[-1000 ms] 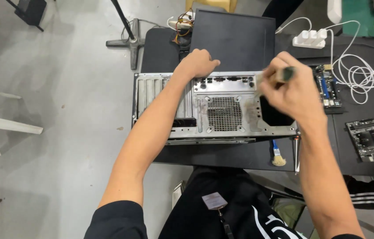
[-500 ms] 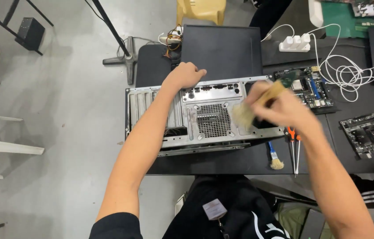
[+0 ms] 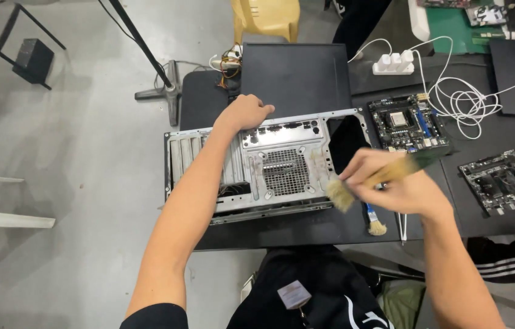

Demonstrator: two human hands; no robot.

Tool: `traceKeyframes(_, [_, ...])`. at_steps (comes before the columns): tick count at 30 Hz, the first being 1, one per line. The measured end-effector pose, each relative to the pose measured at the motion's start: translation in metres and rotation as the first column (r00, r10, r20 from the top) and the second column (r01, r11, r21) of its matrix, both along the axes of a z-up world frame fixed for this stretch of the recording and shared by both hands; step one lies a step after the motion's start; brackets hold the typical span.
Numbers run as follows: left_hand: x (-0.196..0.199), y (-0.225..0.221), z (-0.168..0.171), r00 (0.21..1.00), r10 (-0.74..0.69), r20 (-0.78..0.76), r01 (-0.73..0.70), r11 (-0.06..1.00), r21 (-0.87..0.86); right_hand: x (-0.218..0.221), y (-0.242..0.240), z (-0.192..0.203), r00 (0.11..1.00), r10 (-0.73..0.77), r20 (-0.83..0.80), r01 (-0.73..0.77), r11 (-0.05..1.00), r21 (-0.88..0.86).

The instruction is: Dusting the interior and exterior of a computer case using different sized brushes to remove debris.

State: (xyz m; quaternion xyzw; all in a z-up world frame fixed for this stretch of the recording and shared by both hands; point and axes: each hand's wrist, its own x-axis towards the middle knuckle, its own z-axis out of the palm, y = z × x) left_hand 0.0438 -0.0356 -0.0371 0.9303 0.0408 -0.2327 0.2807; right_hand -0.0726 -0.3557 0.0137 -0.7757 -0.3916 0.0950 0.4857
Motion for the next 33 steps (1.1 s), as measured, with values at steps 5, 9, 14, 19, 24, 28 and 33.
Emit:
traceKeyframes(5, [-0.005, -0.001, 0.003, 1.0, -0.015, 0.027, 0.015, 1.0, -0.001, 0.008, -0.047, -0.016, 0.824, -0.525, 0.212, 0.541, 0.841, -0.019])
traceKeyframes(9, [-0.006, 0.001, 0.005, 1.0, 0.001, -0.012, -0.001, 1.0, -0.011, 0.005, -0.041, -0.012, 0.969, -0.212, 0.128, 0.228, 0.965, -0.131])
traceKeyframes(14, [0.002, 0.006, -0.004, 0.948, -0.016, 0.317, 0.03, 0.999, -0.039, 0.036, -0.14, -0.07, 0.42, -0.871, 0.257, 0.893, 0.446, 0.052])
traceKeyframes(19, [-0.019, 0.026, 0.028, 0.719, 0.027, 0.694, 0.056, 0.994, -0.096, 0.037, -0.093, -0.085, 0.187, -0.94, -0.286, 0.917, 0.271, -0.292])
traceKeyframes(24, [-0.046, 0.148, -0.017, 0.769, 0.099, 0.631, -0.203, 0.975, 0.094, 0.071, -0.083, -0.2, 0.391, -0.603, -0.695, 0.745, 0.651, -0.146])
traceKeyframes(28, [-0.088, 0.227, -0.129, 0.592, 0.551, 0.588, -0.61, 0.783, -0.12, 0.102, -0.079, -0.329, 0.389, -0.809, -0.441, 0.601, 0.586, -0.544])
traceKeyframes(33, [-0.12, 0.178, -0.137, 0.803, 0.471, 0.365, -0.362, 0.873, -0.328, 0.129, -0.091, -0.395, 0.455, -0.511, -0.73, 0.754, 0.656, 0.011])
